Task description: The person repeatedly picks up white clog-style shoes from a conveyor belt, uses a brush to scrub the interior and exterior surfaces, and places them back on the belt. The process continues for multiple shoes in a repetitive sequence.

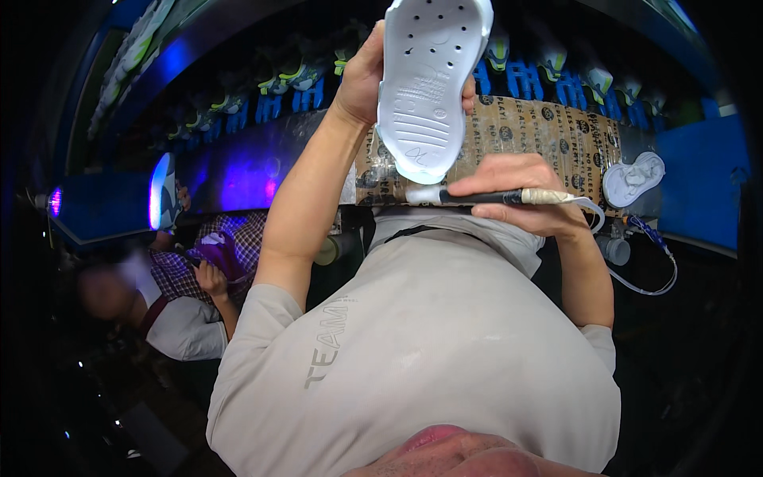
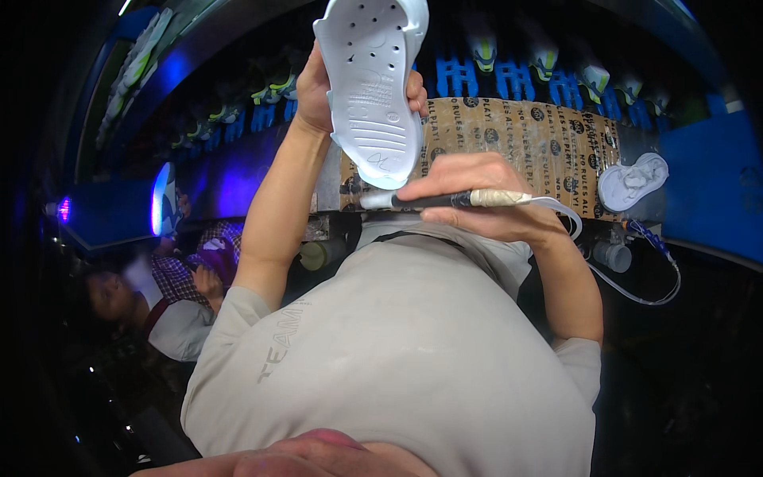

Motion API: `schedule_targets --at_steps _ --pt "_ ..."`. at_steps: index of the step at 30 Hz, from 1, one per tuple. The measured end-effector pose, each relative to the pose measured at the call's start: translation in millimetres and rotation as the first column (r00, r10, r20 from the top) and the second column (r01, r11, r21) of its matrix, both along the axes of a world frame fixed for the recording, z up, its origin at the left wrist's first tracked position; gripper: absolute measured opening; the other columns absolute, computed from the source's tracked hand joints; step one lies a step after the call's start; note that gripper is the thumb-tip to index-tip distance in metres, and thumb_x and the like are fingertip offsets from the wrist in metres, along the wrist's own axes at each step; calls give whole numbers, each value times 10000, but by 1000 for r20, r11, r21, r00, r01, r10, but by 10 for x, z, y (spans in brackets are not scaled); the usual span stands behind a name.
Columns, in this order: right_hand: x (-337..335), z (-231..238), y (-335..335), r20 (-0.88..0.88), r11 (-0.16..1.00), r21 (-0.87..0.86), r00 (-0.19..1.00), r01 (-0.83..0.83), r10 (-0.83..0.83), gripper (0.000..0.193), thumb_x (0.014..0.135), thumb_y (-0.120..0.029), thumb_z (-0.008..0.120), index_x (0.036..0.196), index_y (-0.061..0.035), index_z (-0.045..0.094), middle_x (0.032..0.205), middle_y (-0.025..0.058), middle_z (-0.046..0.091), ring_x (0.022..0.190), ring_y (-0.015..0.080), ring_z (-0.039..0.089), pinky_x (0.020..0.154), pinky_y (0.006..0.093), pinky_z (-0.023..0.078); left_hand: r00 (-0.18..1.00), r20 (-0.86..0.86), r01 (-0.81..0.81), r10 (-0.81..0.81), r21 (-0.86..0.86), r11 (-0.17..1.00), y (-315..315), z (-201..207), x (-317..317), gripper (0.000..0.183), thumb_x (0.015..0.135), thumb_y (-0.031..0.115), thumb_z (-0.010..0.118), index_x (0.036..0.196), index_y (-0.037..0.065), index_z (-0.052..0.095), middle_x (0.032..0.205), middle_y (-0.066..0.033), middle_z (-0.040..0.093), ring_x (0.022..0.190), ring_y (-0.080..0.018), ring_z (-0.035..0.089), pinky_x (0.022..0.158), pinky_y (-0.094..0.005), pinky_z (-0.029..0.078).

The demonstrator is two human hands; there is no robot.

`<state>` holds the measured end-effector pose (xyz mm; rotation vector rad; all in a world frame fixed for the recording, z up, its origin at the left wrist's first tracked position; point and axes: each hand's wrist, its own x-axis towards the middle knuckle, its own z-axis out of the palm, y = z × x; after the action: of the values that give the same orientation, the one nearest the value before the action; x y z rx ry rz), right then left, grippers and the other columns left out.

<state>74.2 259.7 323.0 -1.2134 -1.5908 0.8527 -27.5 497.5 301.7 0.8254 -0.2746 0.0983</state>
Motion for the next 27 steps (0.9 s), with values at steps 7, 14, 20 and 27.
schedule_targets --at_steps 7,14,20,27 --pt "39 182 87 262 996 84 965 -18 -5 328 796 -91 787 1122 -114 749 862 56 673 714 193 639 624 318 525 899 -358 22 251 609 793 -47 303 139 649 1040 555 385 1248 5 658 1053 -200 701 862 -265 728 716 -345 616" --pt "116 415 -90 396 998 68 918 8 -34 358 787 -77 782 1139 -126 744 821 41 643 706 192 634 613 325 521 790 -555 404 261 791 459 -240 468 413 686 980 582 535 1268 -28 660 1194 -220 675 1094 -261 649 929 -340 515" --pt "269 439 -190 433 999 -36 901 -16 30 374 773 -63 789 1139 -128 745 825 46 642 718 196 630 647 322 519 735 -648 503 200 719 479 -267 556 449 726 973 577 557 1294 -70 622 1277 -244 634 1192 -278 599 1011 -335 462" --pt "384 472 -313 389 998 -23 920 52 -39 392 759 -38 790 1140 -118 749 811 51 645 752 201 627 654 325 507 780 -459 434 425 886 160 -336 786 226 851 917 662 573 1319 -88 592 1465 -300 461 1361 -373 462 1164 -392 302"
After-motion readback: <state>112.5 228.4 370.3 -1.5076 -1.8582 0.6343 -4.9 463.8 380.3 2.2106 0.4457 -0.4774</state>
